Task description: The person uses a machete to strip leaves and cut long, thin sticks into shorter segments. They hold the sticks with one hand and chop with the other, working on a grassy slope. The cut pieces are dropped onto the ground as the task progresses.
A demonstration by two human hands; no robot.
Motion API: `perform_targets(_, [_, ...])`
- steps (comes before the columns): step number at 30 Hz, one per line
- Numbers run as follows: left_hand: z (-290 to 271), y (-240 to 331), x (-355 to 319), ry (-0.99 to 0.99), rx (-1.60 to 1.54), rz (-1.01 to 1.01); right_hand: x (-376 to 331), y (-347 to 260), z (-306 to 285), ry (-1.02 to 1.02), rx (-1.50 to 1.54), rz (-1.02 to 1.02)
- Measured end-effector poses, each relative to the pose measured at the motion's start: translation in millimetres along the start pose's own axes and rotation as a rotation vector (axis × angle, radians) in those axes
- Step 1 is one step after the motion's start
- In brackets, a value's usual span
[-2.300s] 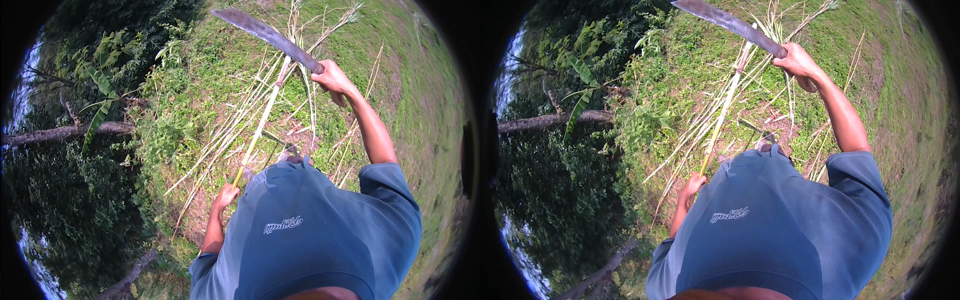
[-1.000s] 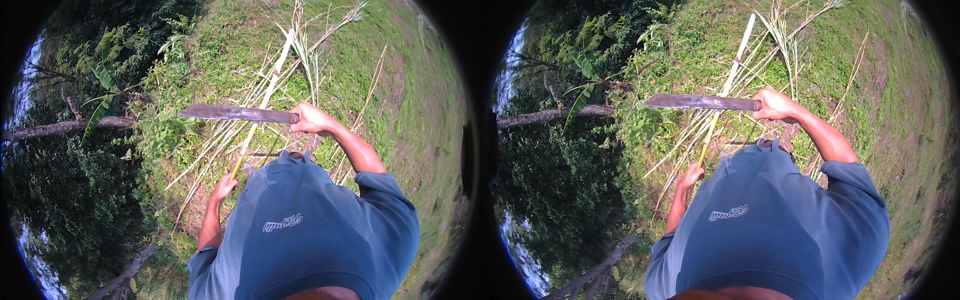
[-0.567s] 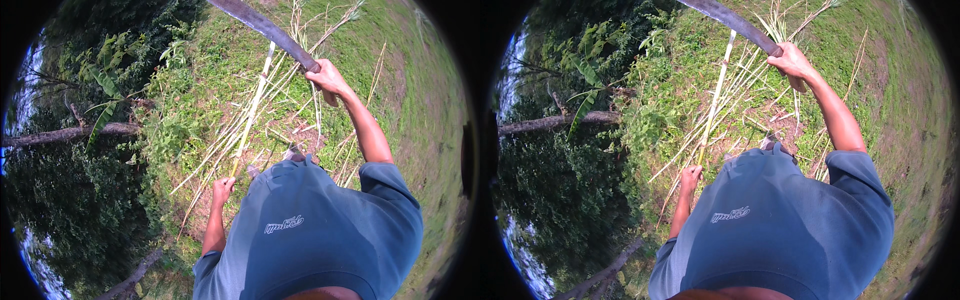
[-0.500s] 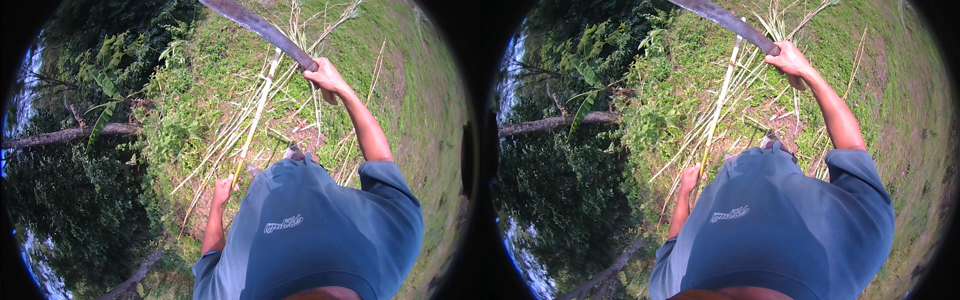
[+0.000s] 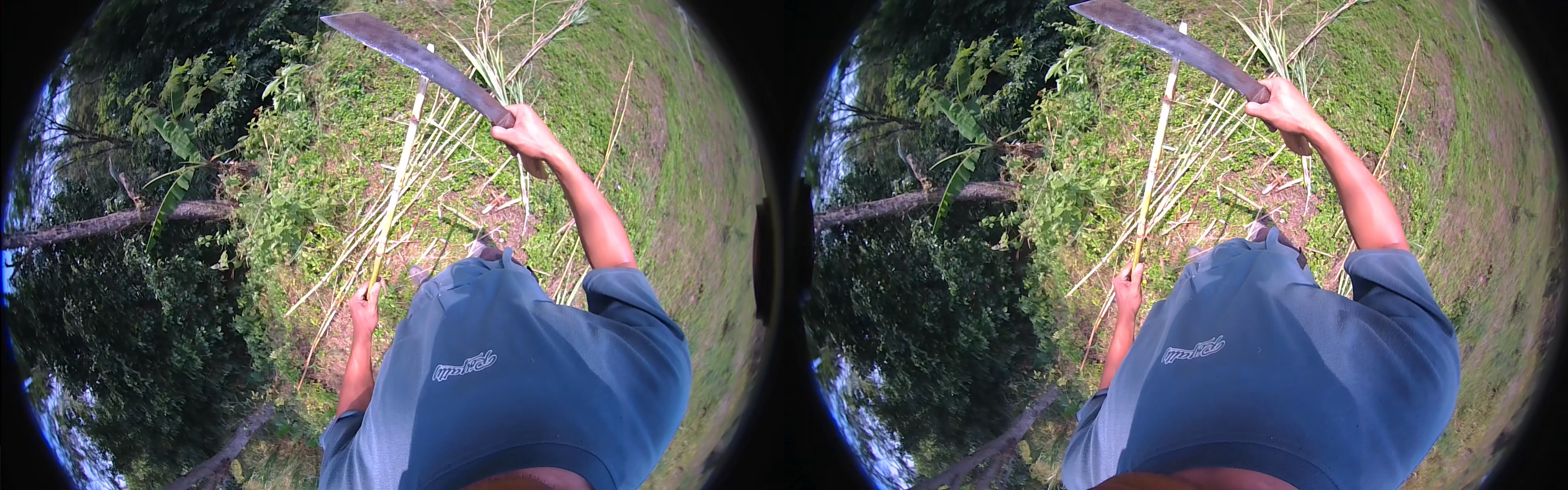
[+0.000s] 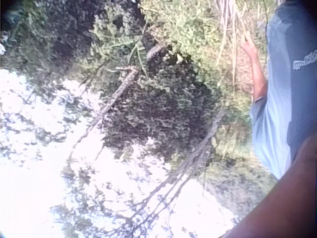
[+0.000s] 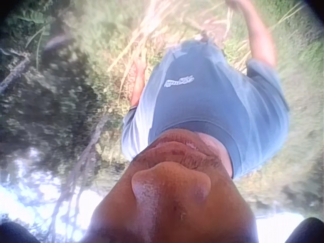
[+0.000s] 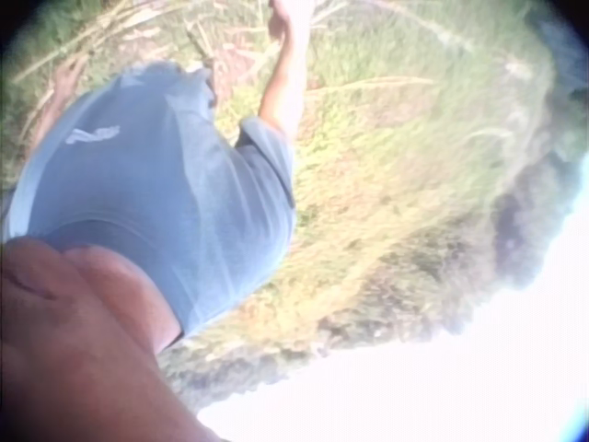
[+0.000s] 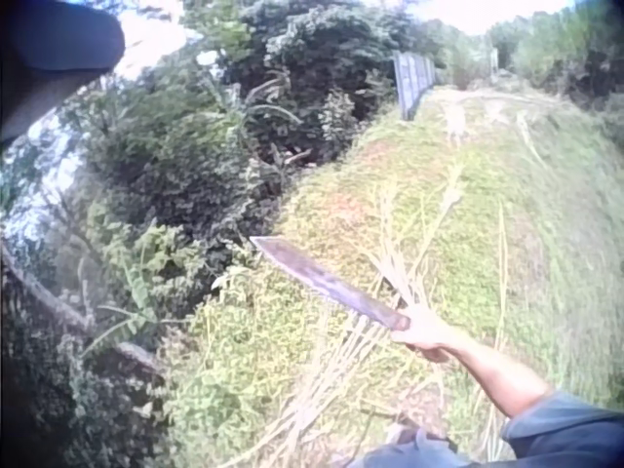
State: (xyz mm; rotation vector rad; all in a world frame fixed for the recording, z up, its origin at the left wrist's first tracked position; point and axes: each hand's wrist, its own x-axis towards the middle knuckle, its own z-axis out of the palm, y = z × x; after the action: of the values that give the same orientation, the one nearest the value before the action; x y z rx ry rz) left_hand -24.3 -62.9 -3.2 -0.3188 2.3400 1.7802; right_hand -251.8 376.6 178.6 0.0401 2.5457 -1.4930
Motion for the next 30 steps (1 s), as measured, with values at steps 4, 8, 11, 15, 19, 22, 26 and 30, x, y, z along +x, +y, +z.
perform_targets(4, [-8,13,4,-0.382,-0.081,-0.191,1,-1,1,0.001,0.030,0.008])
perform_targets(8, [-16,11,13,-0.437,-0.087,-0.189,-3,2,-3,-0.018,0.002,-0.022])
perform_targets(11, [-20,14,25,-0.454,-0.107,-0.172,-5,5,-7,0.036,0.001,-0.008])
perform_targets(15, [-20,12,27,-0.440,-0.111,-0.195,-20,-6,0,-0.010,-0.040,0.052])
perform_targets(19, [-15,8,29,-0.422,-0.060,-0.142,-38,0,14,-0.134,-0.166,-0.036])
perform_targets(22, [-5,6,29,-0.353,-0.051,-0.037,-33,4,6,-0.070,-0.168,0.058])
perform_targets(26, [4,3,18,-0.219,0.051,0.018,-20,5,-16,0.091,-0.076,0.124])
perform_targets(30, [13,-8,11,-0.224,0.056,0.017,-28,7,-2,-0.023,-0.166,0.107])
